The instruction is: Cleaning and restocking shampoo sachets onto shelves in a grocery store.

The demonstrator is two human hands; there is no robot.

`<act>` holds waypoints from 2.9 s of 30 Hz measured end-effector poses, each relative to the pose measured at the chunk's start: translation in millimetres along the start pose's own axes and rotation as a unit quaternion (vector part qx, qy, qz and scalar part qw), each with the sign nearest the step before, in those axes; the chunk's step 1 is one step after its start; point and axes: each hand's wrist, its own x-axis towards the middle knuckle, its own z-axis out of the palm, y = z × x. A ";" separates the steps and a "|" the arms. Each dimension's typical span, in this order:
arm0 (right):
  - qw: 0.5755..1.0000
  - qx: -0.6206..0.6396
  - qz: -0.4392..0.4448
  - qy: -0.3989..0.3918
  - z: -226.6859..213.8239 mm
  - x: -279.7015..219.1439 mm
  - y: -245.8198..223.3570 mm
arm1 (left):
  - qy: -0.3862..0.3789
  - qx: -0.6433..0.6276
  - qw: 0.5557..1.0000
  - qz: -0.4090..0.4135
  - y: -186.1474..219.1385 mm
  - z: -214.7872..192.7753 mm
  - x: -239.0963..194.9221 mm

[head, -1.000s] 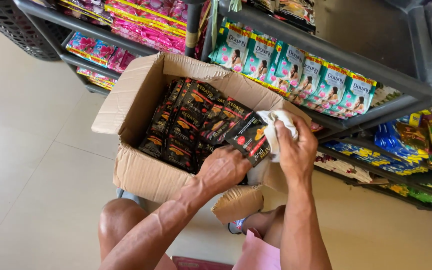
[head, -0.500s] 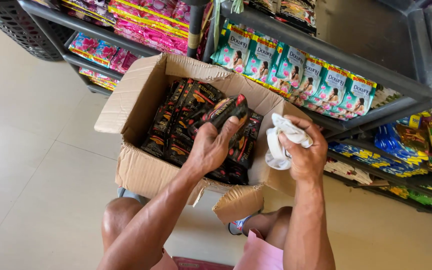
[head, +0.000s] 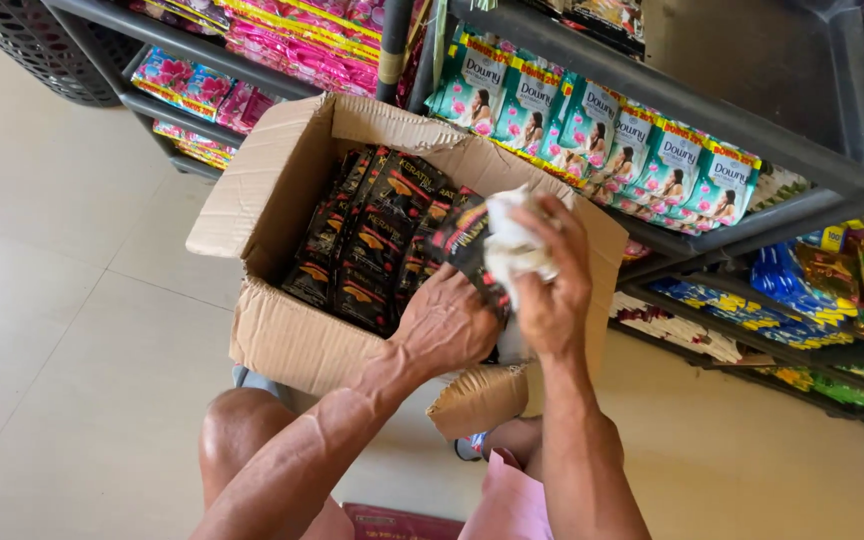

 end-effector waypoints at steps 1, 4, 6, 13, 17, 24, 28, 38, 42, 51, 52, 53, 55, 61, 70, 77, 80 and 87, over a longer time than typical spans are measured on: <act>1.000 0.000 -0.002 0.000 -4.8 0.7 -2.9 | 0.001 0.001 1.000 0.001 -10.4 12.0 -10.0; 0.997 -0.006 0.078 -0.011 -18.3 -0.3 -6.5 | -0.083 0.177 0.980 0.038 -30.4 35.2 -29.9; 0.993 -0.013 0.109 -0.050 -24.0 -1.7 -0.9 | -0.082 0.183 0.980 0.001 -30.5 33.0 -29.9; 0.982 0.070 0.174 -0.010 -30.4 -12.1 25.3 | -0.095 0.206 0.973 -0.045 -24.5 20.0 -14.9; 0.972 0.151 0.180 0.033 -37.2 -20.5 47.5 | -0.160 0.134 0.974 -0.085 -11.4 -9.2 -0.7; 0.930 0.326 0.122 0.119 -36.5 -25.0 60.4 | -0.178 -0.098 0.960 -0.192 3.8 -41.4 21.3; 0.916 0.374 0.099 0.103 -43.4 -34.6 70.3 | -0.148 -0.205 0.917 -0.307 6.5 -48.3 24.8; 0.957 0.241 0.160 -0.012 -31.5 -34.1 41.0 | 0.349 -0.568 0.543 -0.510 -34.9 -13.7 23.3; 0.956 0.148 0.241 0.083 -31.4 -13.7 25.8 | 0.322 -0.630 0.556 -0.437 -32.8 -23.0 23.6; 0.990 -0.045 -0.116 -0.060 19.2 -1.4 -27.7 | 0.251 -0.706 0.562 -0.350 -19.9 16.2 0.6; 0.991 -0.046 -0.113 -0.057 21.4 0.7 -20.8 | 0.248 -0.706 0.561 -0.353 -21.9 24.2 -1.3; 0.986 -0.087 -0.138 -0.024 23.9 2.4 -14.2 | 0.256 -0.671 0.574 -0.394 -23.5 31.9 -3.8; 0.978 -0.128 -0.163 0.010 21.6 3.6 -4.0 | 0.262 -0.634 0.585 -0.433 -11.5 31.6 1.9; 0.994 -0.089 -0.065 0.028 9.2 -2.6 -5.9 | 0.201 -0.624 0.612 -0.442 13.9 14.8 19.4; 0.982 -0.066 -0.145 -0.103 0.7 -9.0 -1.0 | 0.364 -0.561 0.546 -0.504 8.0 -27.3 44.8; 0.997 -0.020 -0.028 0.069 -9.8 -2.4 -26.7 | 0.178 -0.291 0.838 -0.425 4.3 -11.1 30.5; 0.996 -0.012 -0.083 0.020 9.5 -3.6 -19.4 | 0.129 -0.305 0.860 -0.389 13.8 -2.2 25.4; 0.997 0.032 -0.061 0.048 -6.8 14.1 -6.0 | -0.067 -0.190 0.932 -0.300 24.6 2.6 10.4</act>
